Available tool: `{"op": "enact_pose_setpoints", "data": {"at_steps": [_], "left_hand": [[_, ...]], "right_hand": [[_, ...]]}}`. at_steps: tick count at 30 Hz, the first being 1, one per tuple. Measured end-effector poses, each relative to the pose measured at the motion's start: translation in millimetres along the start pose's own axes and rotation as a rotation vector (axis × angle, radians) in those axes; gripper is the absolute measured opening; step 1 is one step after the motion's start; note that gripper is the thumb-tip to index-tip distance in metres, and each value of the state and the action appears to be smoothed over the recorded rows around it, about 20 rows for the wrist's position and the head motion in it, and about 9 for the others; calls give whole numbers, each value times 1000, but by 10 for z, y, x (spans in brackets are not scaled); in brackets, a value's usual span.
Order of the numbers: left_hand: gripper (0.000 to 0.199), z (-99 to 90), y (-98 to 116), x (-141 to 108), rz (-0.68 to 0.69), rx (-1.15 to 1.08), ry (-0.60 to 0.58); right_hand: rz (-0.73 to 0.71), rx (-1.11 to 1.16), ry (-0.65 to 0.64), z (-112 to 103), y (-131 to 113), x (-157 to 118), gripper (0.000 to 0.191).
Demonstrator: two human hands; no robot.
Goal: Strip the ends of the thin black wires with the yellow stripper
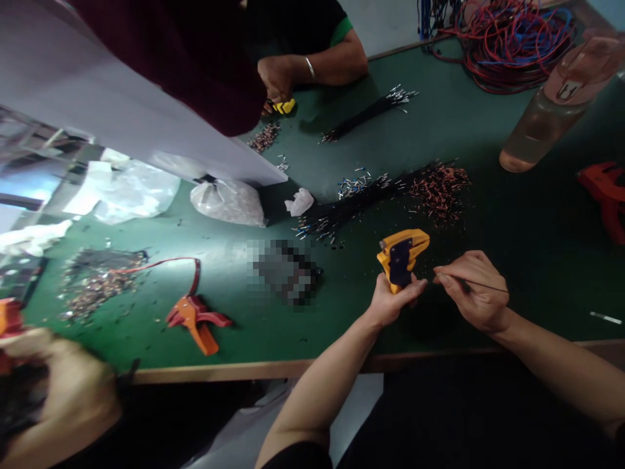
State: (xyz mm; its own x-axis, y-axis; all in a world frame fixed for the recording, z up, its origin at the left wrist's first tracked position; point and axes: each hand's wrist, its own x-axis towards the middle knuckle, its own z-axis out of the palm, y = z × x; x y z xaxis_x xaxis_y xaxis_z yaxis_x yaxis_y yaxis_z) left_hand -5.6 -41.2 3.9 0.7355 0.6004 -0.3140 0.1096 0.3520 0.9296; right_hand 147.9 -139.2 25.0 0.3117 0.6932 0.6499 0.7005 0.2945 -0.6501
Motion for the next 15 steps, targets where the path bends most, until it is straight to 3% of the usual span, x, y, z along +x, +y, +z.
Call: {"op": "enact_pose_setpoints", "data": {"at_steps": [3, 7, 15], "left_hand": [[44, -31, 1, 27, -44, -146, -21], [55, -89, -20, 46, -73, -284, -203], [53, -104, -51, 27, -130, -263, -322]], "right_hand": [[240, 124, 84, -17, 17, 7, 15], [607, 347, 198, 4, 66, 43, 25], [794, 589, 224, 59, 135, 49, 22]]}}
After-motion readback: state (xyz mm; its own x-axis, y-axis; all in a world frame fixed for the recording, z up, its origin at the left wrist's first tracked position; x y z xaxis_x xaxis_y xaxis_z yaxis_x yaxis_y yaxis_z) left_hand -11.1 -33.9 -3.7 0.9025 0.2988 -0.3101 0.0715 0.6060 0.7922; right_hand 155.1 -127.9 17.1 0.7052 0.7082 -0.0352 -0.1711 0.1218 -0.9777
